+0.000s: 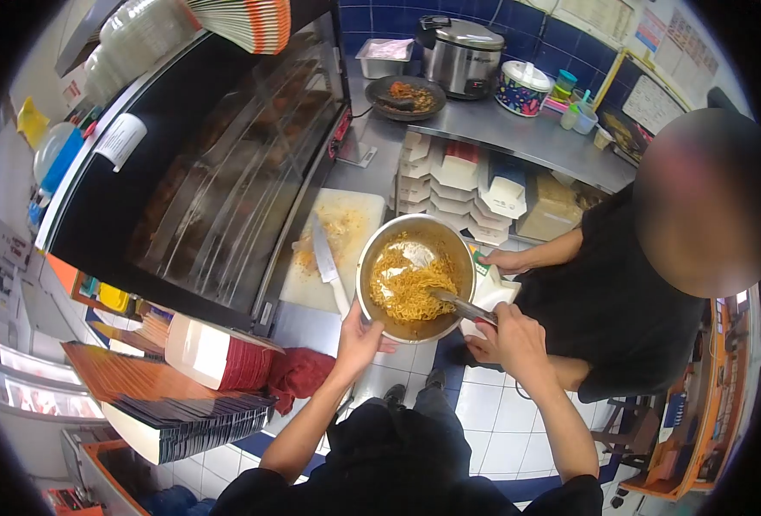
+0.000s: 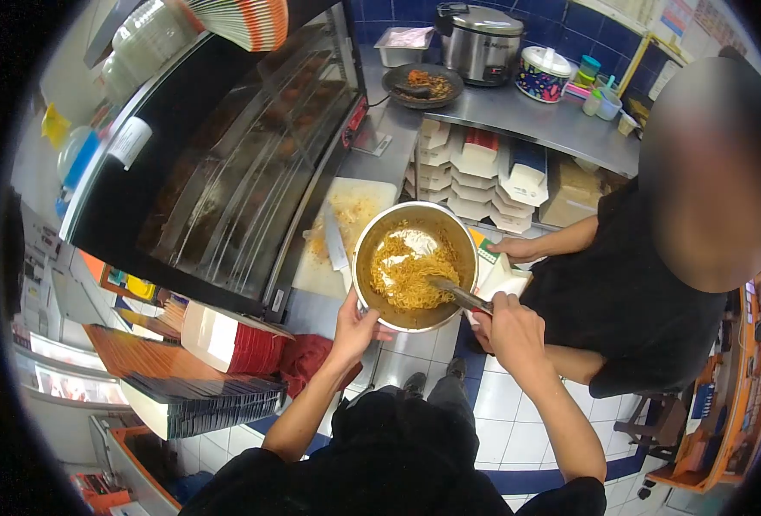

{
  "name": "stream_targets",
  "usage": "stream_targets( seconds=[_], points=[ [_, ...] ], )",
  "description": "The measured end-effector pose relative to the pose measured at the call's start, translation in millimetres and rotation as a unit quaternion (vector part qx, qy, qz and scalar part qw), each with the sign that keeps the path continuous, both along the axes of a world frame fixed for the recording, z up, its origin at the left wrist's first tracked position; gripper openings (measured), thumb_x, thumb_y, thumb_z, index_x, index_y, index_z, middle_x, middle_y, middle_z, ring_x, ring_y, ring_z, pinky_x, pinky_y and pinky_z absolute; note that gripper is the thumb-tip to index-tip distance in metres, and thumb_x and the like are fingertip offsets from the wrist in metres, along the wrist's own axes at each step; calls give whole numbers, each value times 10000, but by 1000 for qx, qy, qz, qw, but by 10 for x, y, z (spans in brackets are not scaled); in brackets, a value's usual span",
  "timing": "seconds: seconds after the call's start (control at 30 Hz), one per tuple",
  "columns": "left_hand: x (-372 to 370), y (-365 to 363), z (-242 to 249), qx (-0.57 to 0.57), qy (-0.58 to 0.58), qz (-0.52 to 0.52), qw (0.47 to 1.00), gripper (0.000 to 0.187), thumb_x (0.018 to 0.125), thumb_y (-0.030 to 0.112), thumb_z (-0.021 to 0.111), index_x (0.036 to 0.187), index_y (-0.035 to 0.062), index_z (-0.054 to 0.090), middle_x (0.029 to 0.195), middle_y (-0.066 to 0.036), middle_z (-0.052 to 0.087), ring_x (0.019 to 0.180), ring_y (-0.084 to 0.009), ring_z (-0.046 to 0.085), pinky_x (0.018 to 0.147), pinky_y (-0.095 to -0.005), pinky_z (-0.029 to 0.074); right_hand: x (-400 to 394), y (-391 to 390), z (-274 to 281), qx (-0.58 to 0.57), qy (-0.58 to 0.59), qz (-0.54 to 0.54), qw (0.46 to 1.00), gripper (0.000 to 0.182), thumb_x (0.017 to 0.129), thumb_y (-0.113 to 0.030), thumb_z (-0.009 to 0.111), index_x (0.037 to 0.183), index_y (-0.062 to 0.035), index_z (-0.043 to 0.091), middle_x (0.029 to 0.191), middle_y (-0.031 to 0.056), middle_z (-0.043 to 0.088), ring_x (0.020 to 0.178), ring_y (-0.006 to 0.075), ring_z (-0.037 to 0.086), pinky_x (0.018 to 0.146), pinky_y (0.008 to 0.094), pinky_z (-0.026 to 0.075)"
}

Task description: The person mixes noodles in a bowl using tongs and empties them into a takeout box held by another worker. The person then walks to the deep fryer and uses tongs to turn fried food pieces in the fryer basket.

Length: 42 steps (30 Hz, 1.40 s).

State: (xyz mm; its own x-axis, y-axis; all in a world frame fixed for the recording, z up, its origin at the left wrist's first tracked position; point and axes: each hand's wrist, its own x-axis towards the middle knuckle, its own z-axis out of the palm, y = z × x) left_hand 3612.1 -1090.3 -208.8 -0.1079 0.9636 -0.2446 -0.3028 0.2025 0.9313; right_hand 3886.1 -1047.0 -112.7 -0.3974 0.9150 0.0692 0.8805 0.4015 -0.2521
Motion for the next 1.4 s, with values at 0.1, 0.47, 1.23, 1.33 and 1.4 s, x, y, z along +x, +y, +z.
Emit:
stream_targets(
  seconds=[0.1, 0.47, 1.23, 1.33, 1.4],
  points=[
    [113, 166, 44, 0, 8, -21, 1000, 685, 940, -57, 444, 1556, 87, 181, 1238, -206, 619, 697, -251, 729, 567, -303, 630, 77, 25, -24, 16, -5, -49, 999, 408, 829, -286, 766, 965, 19, 531, 826, 209, 645, 664, 403, 682, 550, 477, 535],
    [331, 472, -12, 16, 59, -62, 996, 729, 934, -25, 503, 1578, 113, 189, 1167, -233, 645, 684, -237, 730, 563, -315, 633, 218, 137, 610, 17, -30, -88, 995, 443, 761, -184, 799, 1009, 40, 508, 816, 229, 677, 711, 397, 700, 626, 476, 561],
    [242, 761, 280, 102, 215, -109, 965, 866, 862, -67, 505, 1602, 243, 180, 1206, -165, 660, 616, -156, 678, 574, -311, 609, 194, 404, 172, 85, 78, -116, 987, 225, 971, -277, 586, 982, -73, 681, 850, 208, 696, 758, 403, 687, 638, 496, 559],
    [332, 774, 325, 116, 246, -114, 955, 877, 852, -52, 519, 1600, 272, 194, 1105, -176, 692, 604, -170, 674, 575, -326, 592, 216, 556, 95, 89, 66, -138, 984, 232, 978, -273, 574, 971, -68, 682, 854, 213, 696, 778, 407, 687, 660, 502, 556],
    [347, 790, 330, 124, 253, -98, 954, 878, 848, -41, 526, 1598, 282, 204, 1026, -180, 715, 600, -175, 673, 573, -338, 580, 299, 551, -56, 92, 79, -125, 985, 252, 983, -286, 570, 967, -61, 684, 853, 213, 698, 782, 407, 689, 675, 509, 556]
  ],
)
